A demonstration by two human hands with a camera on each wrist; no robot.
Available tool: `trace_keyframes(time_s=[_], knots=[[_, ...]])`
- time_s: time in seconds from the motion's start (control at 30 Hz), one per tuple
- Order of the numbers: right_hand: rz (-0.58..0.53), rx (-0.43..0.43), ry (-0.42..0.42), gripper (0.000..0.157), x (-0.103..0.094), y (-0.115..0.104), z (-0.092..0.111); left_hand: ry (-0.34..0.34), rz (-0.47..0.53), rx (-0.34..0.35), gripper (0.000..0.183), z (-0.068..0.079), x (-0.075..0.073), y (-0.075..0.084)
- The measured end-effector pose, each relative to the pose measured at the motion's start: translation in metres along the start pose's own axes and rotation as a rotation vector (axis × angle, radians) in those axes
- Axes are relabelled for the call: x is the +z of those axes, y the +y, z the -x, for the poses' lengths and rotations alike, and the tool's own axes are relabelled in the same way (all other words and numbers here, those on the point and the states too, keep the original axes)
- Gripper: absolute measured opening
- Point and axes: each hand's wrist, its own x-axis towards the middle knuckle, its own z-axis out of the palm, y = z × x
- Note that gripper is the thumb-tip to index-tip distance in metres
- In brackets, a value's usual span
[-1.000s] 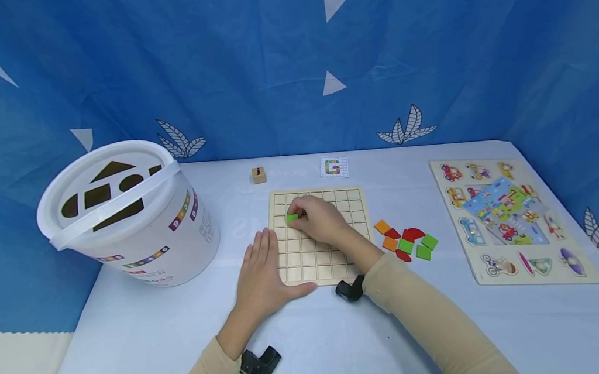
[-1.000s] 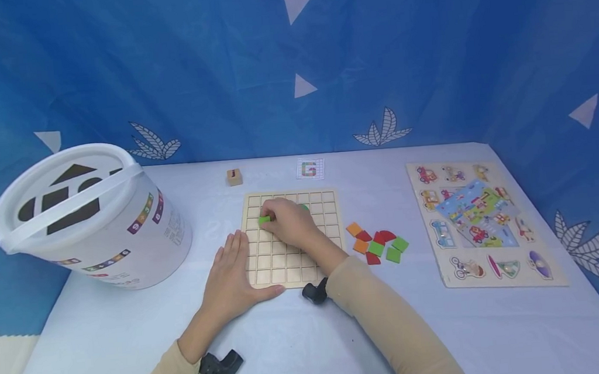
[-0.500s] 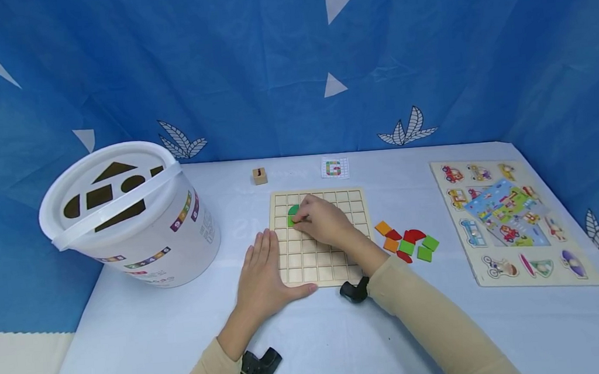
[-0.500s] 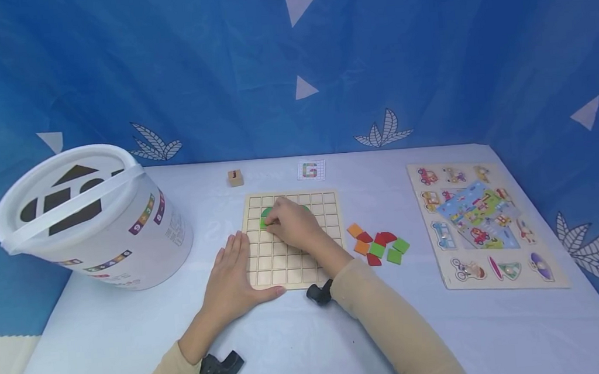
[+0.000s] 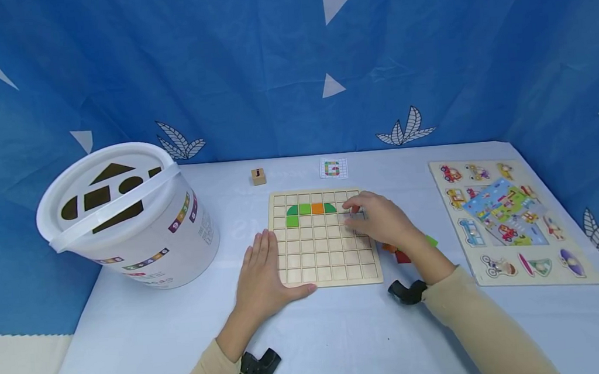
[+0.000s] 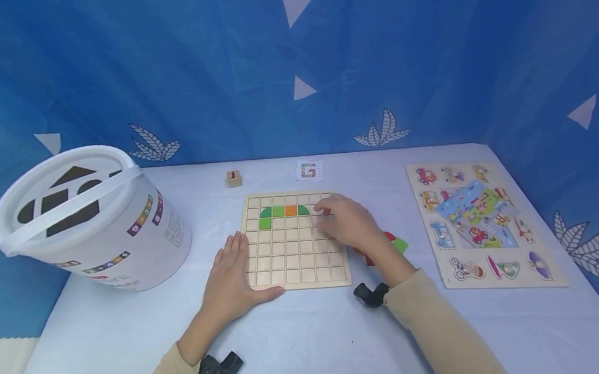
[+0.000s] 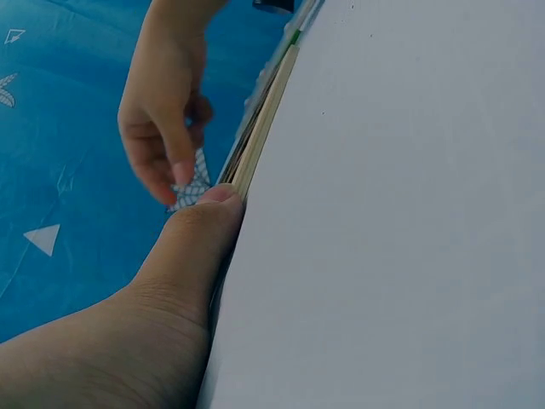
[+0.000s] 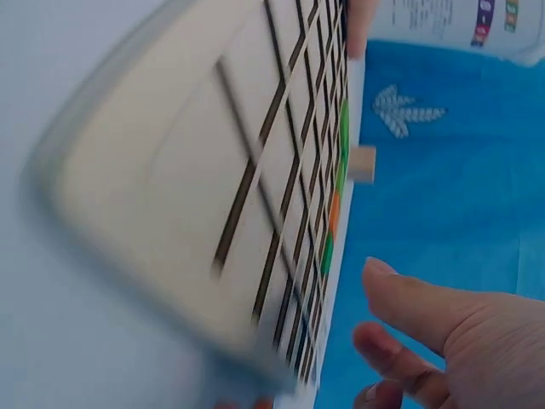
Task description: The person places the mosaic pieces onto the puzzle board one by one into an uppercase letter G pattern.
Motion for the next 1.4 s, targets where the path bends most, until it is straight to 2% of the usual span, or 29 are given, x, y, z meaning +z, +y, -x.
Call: trace_keyframes(time_s=[0.13,0.27,0.4,0.6,0.8,1.03,1.4], knots=[[0.054,0.103,-0.013,0.044,-0.012,0.023,0.013,-0.003,0.004,-0.002,0.141,0.000,0.000,0.000],[0.095,0.161,-0.027,0.050,-0.016,0.040,0.023,0.002,0.004,0.001,0.141,0.000,0.000,0.000],[0.102,0.166,-0.028,0.049,-0.014,0.049,0.029,0.003,0.012,0.003,0.140,0.001,-0.001,0.001],[0.046,0.178,-0.013,0.033,-0.008,0.053,0.030,0.007,0.020,-0.002,0.141,0.001,-0.001,0.001],[-0.030,0.118,-0.046,0.021,-0.012,0.054,0.027,0.014,0.012,0.003,0.141,0.001,0.001,0.001],[-0.149,0.043,-0.055,0.026,-0.007,0.036,0.011,0.016,0.014,0.004,0.140,0.000,0.001,0.000],[-0.282,-0.108,-0.113,0.022,0.038,-0.025,-0.017,-0.007,-0.002,-0.001,0.140,0.000,0.000,-0.001]])
